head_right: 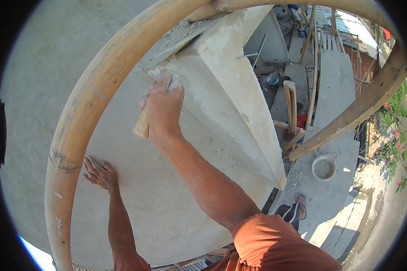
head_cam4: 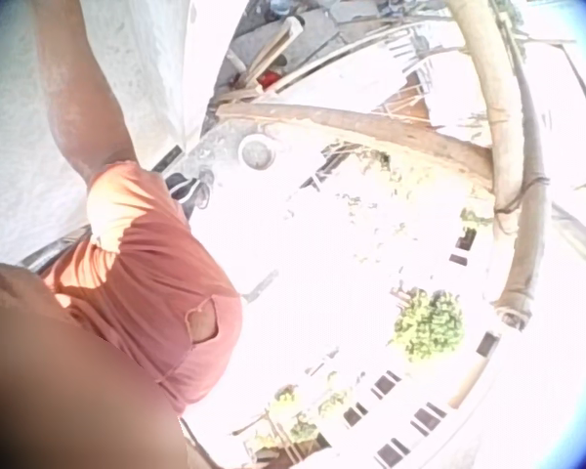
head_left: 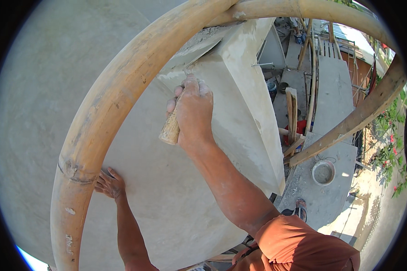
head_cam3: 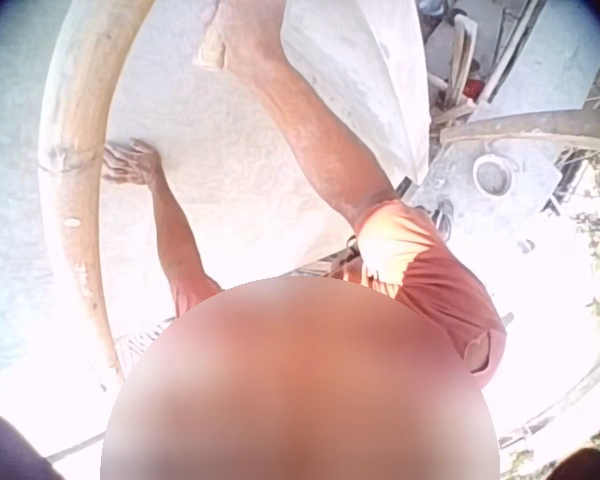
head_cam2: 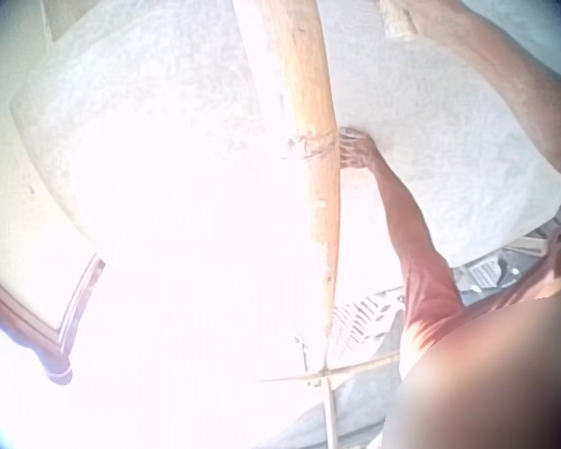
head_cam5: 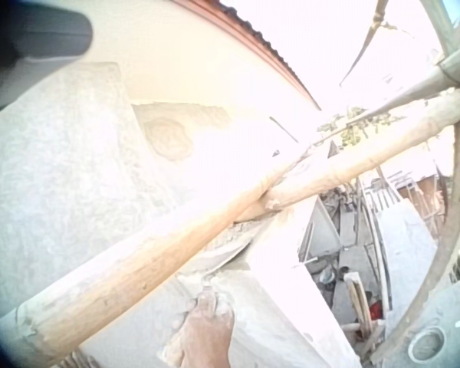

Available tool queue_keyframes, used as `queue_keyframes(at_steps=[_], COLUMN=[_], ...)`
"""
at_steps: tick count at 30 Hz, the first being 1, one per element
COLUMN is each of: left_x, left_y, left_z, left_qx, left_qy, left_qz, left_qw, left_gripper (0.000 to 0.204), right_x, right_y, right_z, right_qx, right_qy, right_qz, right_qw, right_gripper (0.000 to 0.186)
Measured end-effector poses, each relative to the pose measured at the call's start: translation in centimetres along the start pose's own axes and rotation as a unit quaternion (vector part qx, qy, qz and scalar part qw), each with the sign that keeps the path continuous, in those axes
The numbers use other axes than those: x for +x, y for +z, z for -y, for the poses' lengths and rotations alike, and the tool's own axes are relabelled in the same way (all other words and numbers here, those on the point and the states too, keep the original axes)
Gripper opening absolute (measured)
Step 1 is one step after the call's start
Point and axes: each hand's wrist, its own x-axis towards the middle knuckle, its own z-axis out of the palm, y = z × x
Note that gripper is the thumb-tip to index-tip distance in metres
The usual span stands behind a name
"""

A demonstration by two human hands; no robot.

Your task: Applying and smoothing plaster or mortar onto a structural corner using a trowel.

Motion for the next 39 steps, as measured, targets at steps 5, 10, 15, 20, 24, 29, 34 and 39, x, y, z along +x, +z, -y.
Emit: queue_keyframes(at_steps=[5, 10, 15, 20, 24, 29, 34, 39], left_x=[0.0, -0.1, -0.2, 0.1, 0.4, 1.6, 0.0, -0.8], left_y=[0.1, 0.2, -0.7, -1.5, -1.7, -3.0, -0.9, -0.2], left_z=[-0.2, -0.1, -0.4, -0.3, -0.3, -1.0, -0.1, -0.2], left_qx=[-0.003, 0.004, 0.035, -0.018, -0.052, -0.046, -0.013, 0.023], left_qy=[-0.009, -0.022, -0.127, -0.168, -0.163, -0.168, -0.148, -0.143], left_qz=[0.008, 0.005, 0.28, 0.346, 0.38, 0.418, 0.384, 0.325], left_qw=[1.0, 1.0, 0.951, 0.923, 0.909, 0.891, 0.912, 0.934], left_gripper=[0.059, 0.059, 0.056, 0.057, 0.059, 0.061, 0.061, 0.058], right_x=[-0.5, -1.2, -1.8, -2.3, 0.4, 3.9, 4.6, 2.6], right_y=[-0.4, -0.2, -0.7, -0.7, 0.0, 1.3, 1.0, -0.1], right_z=[1.2, 1.9, 1.8, 0.4, -1.2, -3.7, -3.3, -0.8], right_qx=[0.012, 0.012, 0.014, -0.05, -0.063, -0.042, -0.029, -0.012], right_qy=[0.023, 0.023, 0.016, -0.087, -0.019, 0.041, 0.069, 0.051], right_qz=[-0.001, 0.0, 0.012, 0.014, 0.082, 0.108, 0.058, 0.029], right_qw=[1.0, 1.0, 1.0, 0.995, 0.994, 0.992, 0.996, 0.998], right_gripper=[0.019, 0.018, 0.018, 0.02, 0.021, 0.021, 0.019, 0.018])
